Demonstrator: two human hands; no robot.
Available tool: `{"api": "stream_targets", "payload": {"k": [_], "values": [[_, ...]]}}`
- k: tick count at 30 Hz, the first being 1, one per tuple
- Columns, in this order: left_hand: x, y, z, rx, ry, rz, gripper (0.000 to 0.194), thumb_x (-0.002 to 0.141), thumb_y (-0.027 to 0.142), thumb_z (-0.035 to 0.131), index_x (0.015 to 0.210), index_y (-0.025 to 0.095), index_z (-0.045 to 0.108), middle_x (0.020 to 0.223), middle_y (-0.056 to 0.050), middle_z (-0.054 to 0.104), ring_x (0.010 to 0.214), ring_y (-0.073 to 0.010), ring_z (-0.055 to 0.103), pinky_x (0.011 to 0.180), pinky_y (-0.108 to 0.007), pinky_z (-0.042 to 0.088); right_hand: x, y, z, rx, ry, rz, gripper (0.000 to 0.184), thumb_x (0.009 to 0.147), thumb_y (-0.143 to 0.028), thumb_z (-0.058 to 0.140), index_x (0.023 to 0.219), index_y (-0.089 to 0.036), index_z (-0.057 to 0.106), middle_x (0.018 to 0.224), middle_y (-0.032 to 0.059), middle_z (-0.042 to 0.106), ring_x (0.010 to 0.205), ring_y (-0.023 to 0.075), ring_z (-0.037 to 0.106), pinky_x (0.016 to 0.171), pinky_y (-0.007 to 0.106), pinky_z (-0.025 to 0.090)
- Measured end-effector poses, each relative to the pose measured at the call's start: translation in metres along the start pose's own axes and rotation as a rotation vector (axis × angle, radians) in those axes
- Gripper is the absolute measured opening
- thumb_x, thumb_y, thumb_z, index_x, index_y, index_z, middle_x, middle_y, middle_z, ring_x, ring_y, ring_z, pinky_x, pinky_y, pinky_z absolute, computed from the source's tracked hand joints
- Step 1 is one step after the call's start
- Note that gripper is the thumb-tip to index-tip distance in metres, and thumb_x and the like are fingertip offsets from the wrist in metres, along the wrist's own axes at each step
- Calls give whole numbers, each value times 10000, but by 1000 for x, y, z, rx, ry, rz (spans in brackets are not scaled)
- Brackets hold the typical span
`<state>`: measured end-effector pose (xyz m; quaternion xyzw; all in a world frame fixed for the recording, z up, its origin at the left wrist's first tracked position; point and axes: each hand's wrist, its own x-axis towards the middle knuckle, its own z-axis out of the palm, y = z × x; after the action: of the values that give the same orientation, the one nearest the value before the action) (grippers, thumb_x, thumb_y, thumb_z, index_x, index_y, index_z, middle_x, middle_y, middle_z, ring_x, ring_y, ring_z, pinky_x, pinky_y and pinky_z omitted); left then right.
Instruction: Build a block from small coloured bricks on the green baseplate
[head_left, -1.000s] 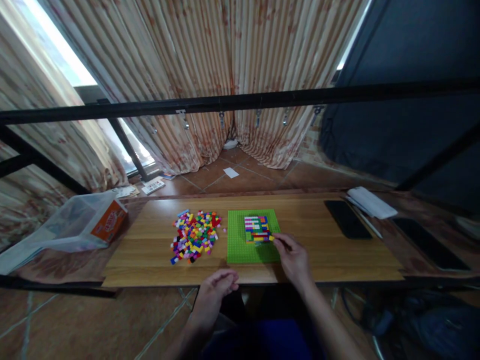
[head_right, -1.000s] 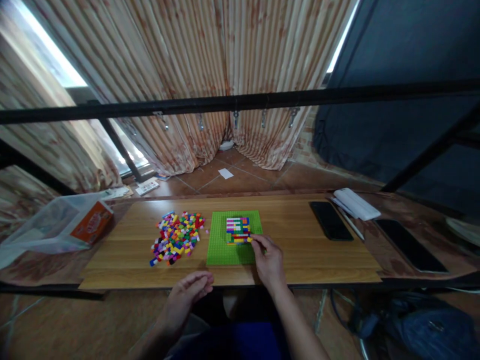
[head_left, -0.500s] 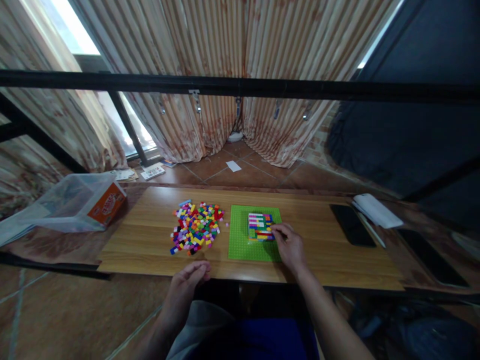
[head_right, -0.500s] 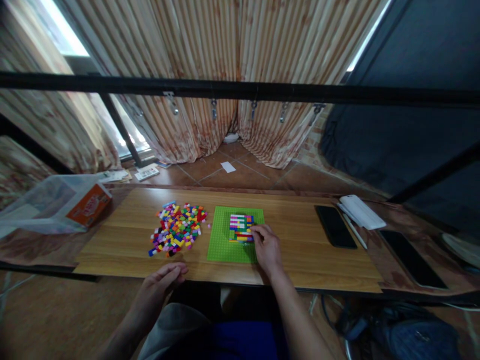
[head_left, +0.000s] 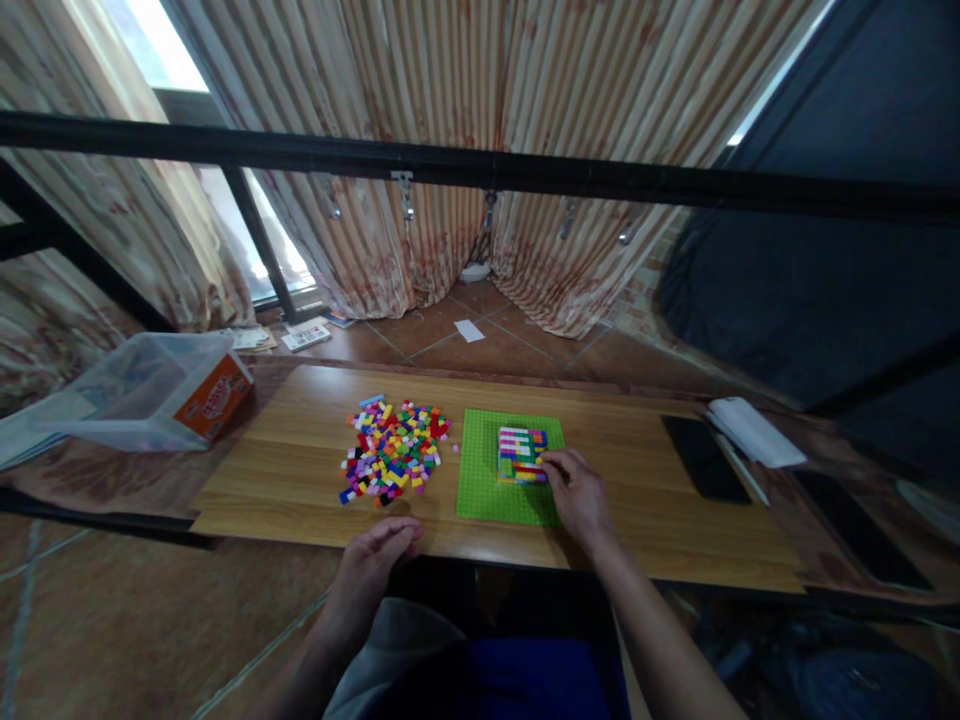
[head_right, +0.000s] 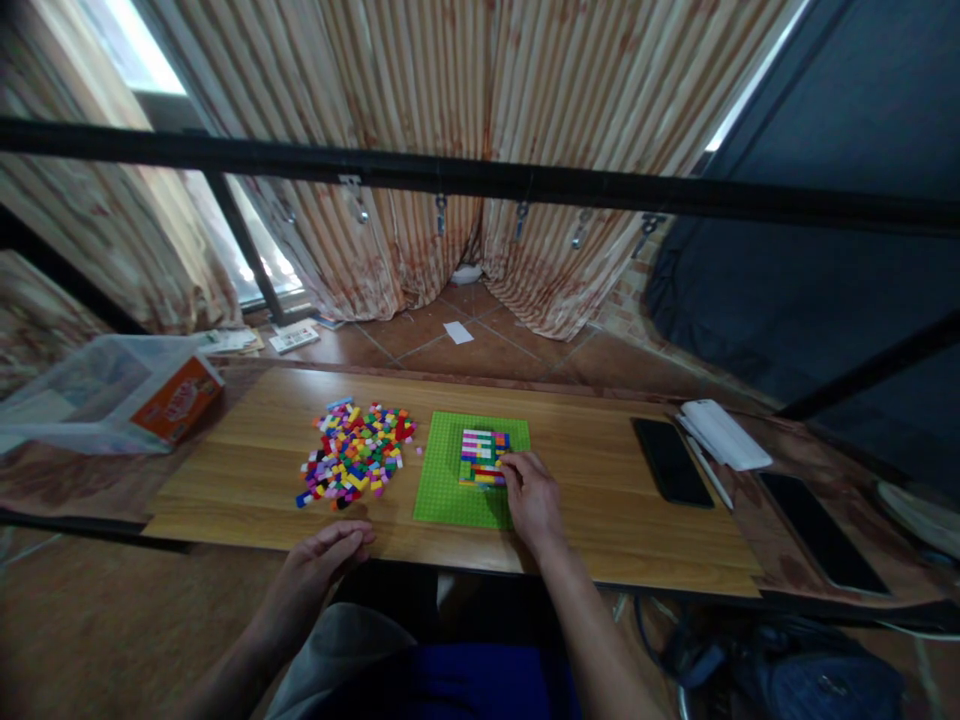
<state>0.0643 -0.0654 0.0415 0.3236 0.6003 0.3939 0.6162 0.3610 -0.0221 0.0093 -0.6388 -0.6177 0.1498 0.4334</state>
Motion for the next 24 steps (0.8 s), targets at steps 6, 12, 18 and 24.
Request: {"api": "stream_targets", "payload": {"k": [6,12,18,24], "values": [[2,-2,-2,3,-2,20,400,580,477,799,821,161,755,867,-68,736,792,-191,644,777,-308,513,3,-1,-4,9,-23,-46,262,911,-381,538,861,-235,750,901,63,692,859,213,643,825,370,515],[4,-4,-3,-20,-19,11,368,572,450,802,794,164,741,814,-48,723,752,-175,627,768,-305,505,5,8,4,222,50,167,300,793,-504,668,794,-220,763,865,67,732,830,219,670,790,376,528],[4,-4,-4,-11,-33,26,351,592,438,790,808,166,741,788,-39,714,706,-156,607,743,-297,498,6,13,10,414,66,323,382,651,-554,769,806,-205,764,767,41,729,723,193,650,703,359,537],[7,-8,-7,-10,-51,41,341,611,434,786,808,159,746,759,-45,707,687,-150,596,710,-283,485,4,16,12,485,194,390,439,716,-541,726,977,-188,740,826,46,717,683,160,608,574,280,471]]}}
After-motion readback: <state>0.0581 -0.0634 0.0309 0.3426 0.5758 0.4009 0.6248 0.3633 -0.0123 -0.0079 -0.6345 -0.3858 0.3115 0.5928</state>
